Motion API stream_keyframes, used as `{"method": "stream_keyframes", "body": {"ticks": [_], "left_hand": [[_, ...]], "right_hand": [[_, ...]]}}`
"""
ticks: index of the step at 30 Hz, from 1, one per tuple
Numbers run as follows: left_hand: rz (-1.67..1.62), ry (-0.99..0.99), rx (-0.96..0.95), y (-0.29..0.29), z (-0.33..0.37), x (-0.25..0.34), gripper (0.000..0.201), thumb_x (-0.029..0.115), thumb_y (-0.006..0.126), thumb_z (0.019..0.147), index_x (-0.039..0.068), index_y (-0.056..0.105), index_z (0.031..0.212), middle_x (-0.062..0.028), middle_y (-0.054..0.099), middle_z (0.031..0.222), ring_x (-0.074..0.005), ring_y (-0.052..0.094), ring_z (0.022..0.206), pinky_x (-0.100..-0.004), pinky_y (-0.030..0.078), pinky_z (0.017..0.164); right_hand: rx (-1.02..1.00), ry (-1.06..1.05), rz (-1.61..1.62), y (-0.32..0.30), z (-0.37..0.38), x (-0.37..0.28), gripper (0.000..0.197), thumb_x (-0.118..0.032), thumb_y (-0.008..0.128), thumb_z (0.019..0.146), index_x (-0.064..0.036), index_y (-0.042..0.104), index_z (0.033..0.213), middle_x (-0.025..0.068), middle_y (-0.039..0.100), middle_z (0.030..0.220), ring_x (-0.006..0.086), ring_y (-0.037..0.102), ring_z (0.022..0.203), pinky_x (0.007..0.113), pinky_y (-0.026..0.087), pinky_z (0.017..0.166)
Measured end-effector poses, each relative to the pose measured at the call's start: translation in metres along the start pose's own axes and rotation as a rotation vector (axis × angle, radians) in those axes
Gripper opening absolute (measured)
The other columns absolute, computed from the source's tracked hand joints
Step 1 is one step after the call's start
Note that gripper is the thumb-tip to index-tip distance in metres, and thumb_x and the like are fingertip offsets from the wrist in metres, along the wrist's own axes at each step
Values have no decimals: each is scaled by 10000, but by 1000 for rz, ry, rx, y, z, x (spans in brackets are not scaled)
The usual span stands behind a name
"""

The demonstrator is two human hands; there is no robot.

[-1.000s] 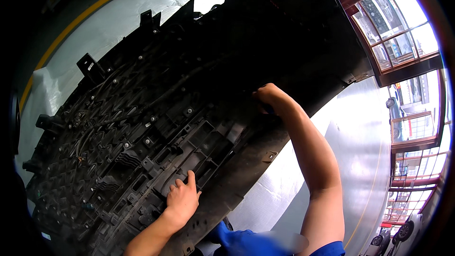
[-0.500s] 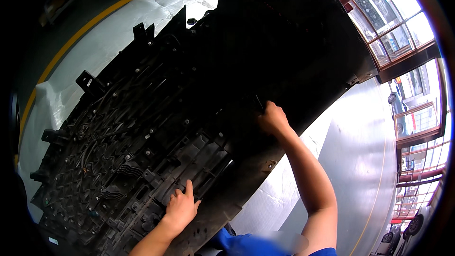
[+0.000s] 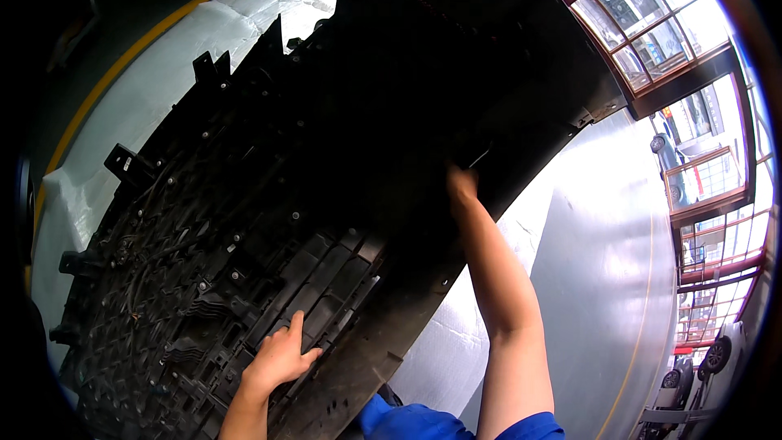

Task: The person uses a screwdriver to remove screws and clips from a large black plastic car part, likely a bumper or underbody panel, in a workshop. The person repeatedly pries and detaches sections of the panel while handling attached wiring harnesses.

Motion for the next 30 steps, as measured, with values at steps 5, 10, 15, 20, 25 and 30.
{"method": "stream_keyframes", "body": {"ticks": [5,10,15,20,25,30], "left_hand": [[4,31,1,4,5,-1,900,344,775,902,-14,269,1555,-394,631,1220,-549,633,1151,-547,513,1017],[18,82,72,8,4,-8,865,322,766,913,-17,282,1544,-411,634,1118,-557,666,1047,-560,544,940],[14,78,67,10,6,-9,879,305,771,905,-6,271,1557,-410,631,1130,-556,669,1051,-556,547,947],[-32,55,16,8,9,-11,922,334,776,888,16,257,1581,-407,629,1190,-564,637,1131,-556,518,1013],[-30,53,22,7,6,-13,904,327,773,889,12,263,1565,-403,642,1151,-565,642,1110,-562,517,1007],[-21,75,10,10,9,-13,899,327,762,897,10,252,1566,-403,642,1146,-563,643,1105,-563,518,1005]], "right_hand": [[45,48,-22,-13,10,12,692,-409,665,954,119,555,1388,343,627,1351,428,619,1279,441,503,1066],[-337,-136,-481,-26,-36,-32,584,-315,660,965,123,566,1339,350,674,1223,451,676,1161,469,557,964],[-631,-281,-1021,-66,-131,-105,394,-208,643,1008,-26,625,1357,201,749,1044,315,738,936,411,579,830],[-654,-382,-1284,-60,-128,-97,446,-195,618,1023,-130,600,1464,207,761,1059,341,752,946,430,606,833],[-677,-371,-1488,-50,-115,-97,386,-117,593,914,-75,710,1279,216,765,1026,364,758,962,444,625,800],[-895,-533,-1743,-33,-94,-105,302,-103,571,983,-43,723,1237,213,761,1011,306,766,890,391,630,715]]}}
Point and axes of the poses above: each hand's wrist, its own z-axis towards the middle knuckle, its own y-axis out of the palm, x = y × z, the point moved 4 cm from there along z, towards the middle knuckle
